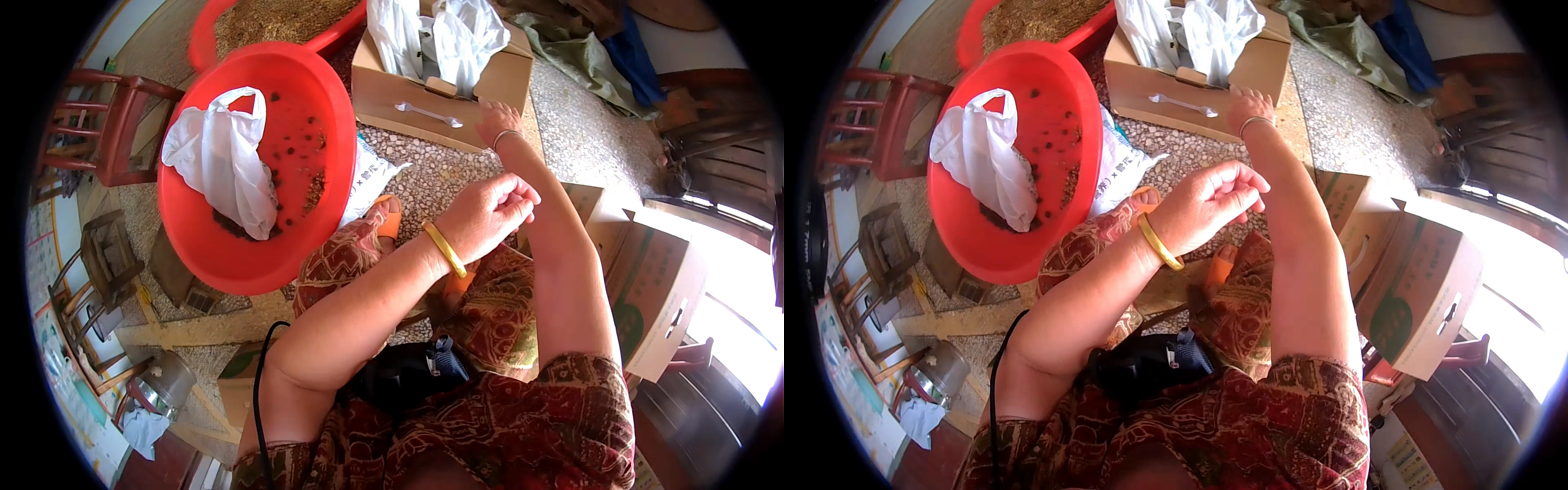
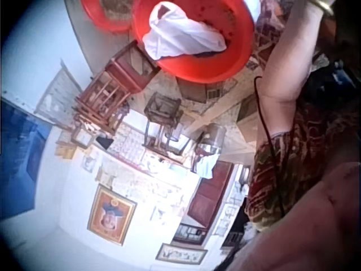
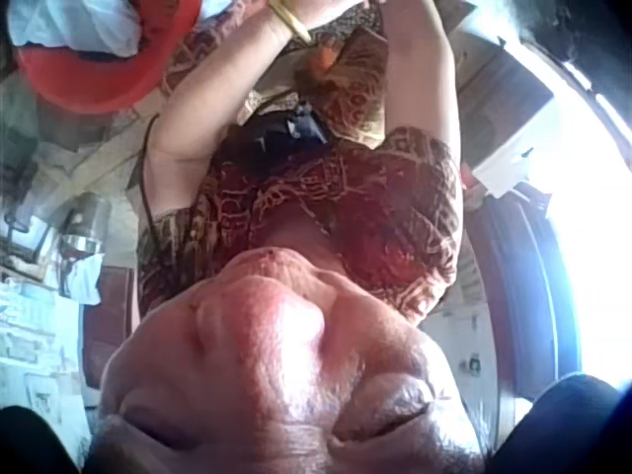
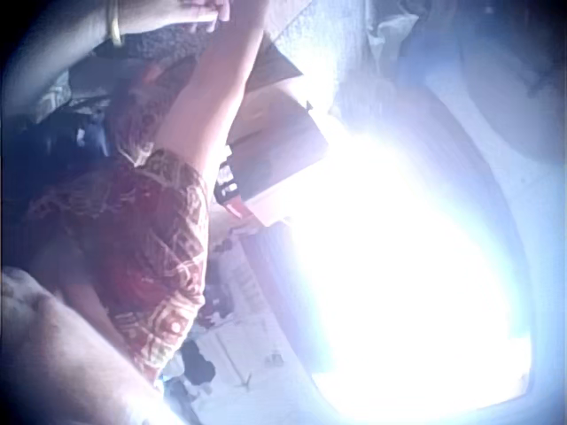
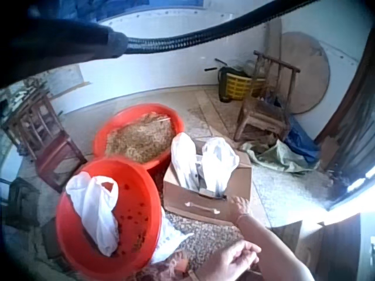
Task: The person sits on the floor and assembles multiple flat-packed cardboard boxes. They fold the side flaps, tuck the tabs into slots, and secure the box structure. The person handles several boxes sequentially, stacking the completed ones nearby.
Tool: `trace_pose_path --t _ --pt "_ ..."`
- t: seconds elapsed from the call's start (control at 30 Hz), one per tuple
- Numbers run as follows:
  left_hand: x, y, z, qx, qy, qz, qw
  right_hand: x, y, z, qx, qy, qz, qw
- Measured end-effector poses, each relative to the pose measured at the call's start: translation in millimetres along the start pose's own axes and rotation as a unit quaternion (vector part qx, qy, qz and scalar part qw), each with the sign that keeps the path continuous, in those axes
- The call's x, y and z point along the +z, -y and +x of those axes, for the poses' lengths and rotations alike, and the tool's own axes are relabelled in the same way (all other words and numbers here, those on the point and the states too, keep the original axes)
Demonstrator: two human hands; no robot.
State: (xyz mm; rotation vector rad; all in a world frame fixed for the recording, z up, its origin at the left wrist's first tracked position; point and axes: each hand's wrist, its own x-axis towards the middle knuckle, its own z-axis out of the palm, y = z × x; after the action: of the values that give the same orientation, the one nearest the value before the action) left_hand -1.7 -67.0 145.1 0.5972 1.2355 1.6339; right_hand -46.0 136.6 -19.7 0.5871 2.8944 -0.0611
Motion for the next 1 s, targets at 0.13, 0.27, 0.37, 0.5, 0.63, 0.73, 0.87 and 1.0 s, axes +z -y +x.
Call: trace_pose_path --t 0.13,0.27,0.37,0.5,0.63,0.73,0.87,1.0 --pt "-10.9 -0.5 5.8 0.009 -0.006 0.003 1.000 -3.0 4.9 25.2 0.073 0.109 -0.041 0.991" --pt "-15.1 -6.5 5.6 -0.018 -0.012 0.010 1.000 3.3 15.9 19.0 0.070 0.153 -0.064 0.984" --pt "-13.9 -7.5 6.1 -0.037 -0.019 -0.009 0.999 -11.7 37.5 -8.7 0.058 0.199 -0.043 0.977" --pt "-3.6 -11.4 7.6 -0.020 -0.024 0.005 0.999 -18.6 37.6 -73.8 0.073 0.254 0.013 0.965" --pt "-12.5 -1.7 -4.5 -0.056 -0.072 0.009 0.996 1.3 72.9 -127.3 0.071 0.240 0.098 0.963" --pt "-4.1 7.9 -8.7 -0.051 -0.091 0.020 0.994 43.8 76.1 -165.4 0.134 0.216 0.141 0.957" --pt "-0.8 43.0 -19.4 -0.085 -0.094 0.031 0.991 60.6 95.5 -215.3 0.155 0.214 0.199 0.944" --pt "-1.6 79.6 -40.4 -0.139 -0.113 0.098 0.979 65.6 106.2 -264.0 0.149 0.191 0.265 0.933"
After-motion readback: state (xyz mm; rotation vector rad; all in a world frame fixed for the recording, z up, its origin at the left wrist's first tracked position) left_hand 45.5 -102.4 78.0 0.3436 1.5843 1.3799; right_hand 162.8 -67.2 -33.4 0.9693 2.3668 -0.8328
